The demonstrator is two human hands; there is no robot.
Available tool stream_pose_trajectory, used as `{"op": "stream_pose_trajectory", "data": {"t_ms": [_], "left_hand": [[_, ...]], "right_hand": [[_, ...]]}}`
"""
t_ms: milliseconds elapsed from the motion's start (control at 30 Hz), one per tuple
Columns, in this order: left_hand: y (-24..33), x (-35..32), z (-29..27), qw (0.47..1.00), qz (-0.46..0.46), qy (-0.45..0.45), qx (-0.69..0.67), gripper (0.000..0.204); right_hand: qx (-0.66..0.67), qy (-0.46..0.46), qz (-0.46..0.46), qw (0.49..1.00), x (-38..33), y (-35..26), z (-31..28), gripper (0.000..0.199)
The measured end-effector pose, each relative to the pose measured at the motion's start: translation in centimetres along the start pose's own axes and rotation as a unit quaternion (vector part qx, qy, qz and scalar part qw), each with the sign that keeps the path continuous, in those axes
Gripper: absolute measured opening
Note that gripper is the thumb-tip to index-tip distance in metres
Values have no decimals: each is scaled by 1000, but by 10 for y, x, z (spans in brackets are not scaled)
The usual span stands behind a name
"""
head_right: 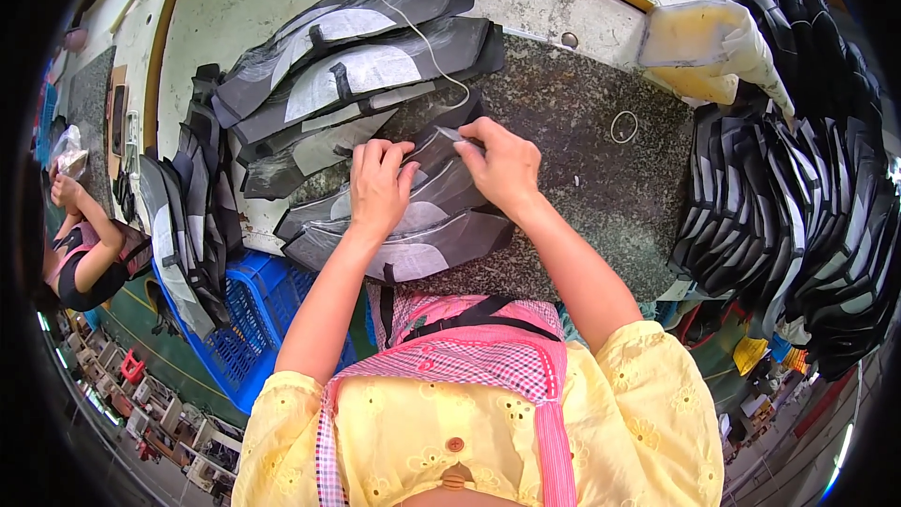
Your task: Trimming excess threads from shoe components using a small hand tool and sorting them.
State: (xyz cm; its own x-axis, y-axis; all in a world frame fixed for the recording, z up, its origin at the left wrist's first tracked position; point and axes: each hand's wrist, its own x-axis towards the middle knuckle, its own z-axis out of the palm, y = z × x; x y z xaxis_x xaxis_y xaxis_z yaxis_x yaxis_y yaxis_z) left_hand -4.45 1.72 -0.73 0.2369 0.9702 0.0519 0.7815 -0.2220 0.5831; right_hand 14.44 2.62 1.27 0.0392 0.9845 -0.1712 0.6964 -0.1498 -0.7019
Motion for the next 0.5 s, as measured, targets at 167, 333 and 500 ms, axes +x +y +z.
{"op": "stream_pose_trajectory", "data": {"t_ms": [167, 333, 500], "left_hand": [[2, -13, -40, 997, -30, -29, -65, 18], [3, -29, -169, 943, -198, 9, -269, 14], [-40, -60, -362, 939, -193, 219, -184, 21]], "right_hand": [[37, 122, 66, 990, -1, 58, -41, 17], [-142, 163, 4, 976, -19, 106, -67, 29], [-176, 196, -77, 962, -15, 100, -50, 28]]}}
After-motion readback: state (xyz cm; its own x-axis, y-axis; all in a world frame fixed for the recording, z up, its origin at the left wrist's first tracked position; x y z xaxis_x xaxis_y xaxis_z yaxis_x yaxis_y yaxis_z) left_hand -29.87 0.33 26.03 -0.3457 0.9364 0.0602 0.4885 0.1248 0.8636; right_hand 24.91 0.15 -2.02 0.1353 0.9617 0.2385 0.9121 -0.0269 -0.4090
